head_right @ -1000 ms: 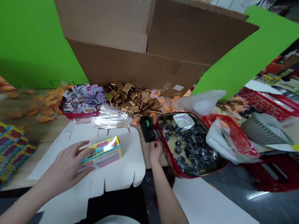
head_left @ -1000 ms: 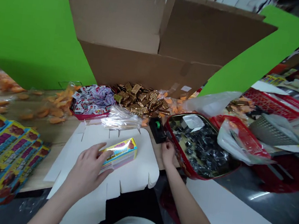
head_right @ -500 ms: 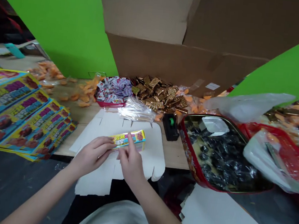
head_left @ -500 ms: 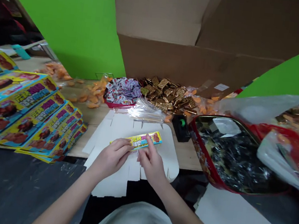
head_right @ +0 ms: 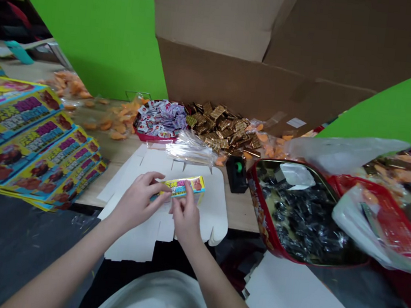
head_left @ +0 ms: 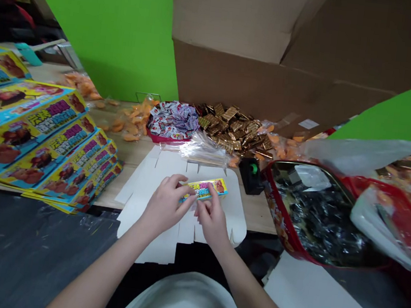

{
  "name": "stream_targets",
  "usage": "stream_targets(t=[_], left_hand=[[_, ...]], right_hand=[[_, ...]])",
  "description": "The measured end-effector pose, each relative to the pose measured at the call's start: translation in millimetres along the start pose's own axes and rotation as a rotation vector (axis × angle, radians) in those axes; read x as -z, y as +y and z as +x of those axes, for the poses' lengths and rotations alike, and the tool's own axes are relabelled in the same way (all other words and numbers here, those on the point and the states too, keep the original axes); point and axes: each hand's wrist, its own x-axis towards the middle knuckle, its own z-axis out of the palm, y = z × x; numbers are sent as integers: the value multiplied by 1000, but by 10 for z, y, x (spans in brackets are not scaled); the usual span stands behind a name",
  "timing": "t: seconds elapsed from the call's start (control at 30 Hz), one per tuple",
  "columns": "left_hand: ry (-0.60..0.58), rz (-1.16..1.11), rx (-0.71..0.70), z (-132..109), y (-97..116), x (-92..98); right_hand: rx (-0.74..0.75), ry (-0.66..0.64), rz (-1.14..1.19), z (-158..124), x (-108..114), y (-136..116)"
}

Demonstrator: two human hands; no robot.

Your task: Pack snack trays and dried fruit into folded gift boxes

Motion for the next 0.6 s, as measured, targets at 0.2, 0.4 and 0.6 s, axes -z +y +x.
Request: stream_targets(t=[0.2,0.4,0.6], left_hand=[[-24,121,79,58,96,-120],[-175,81,129,27,-228,95],[272,171,159,-126,-114,1005]], right_hand=[[13,20,39,-393,154,355],[260,99,-593,-533,759,793],[972,-154,-1162,-267,931,1262]])
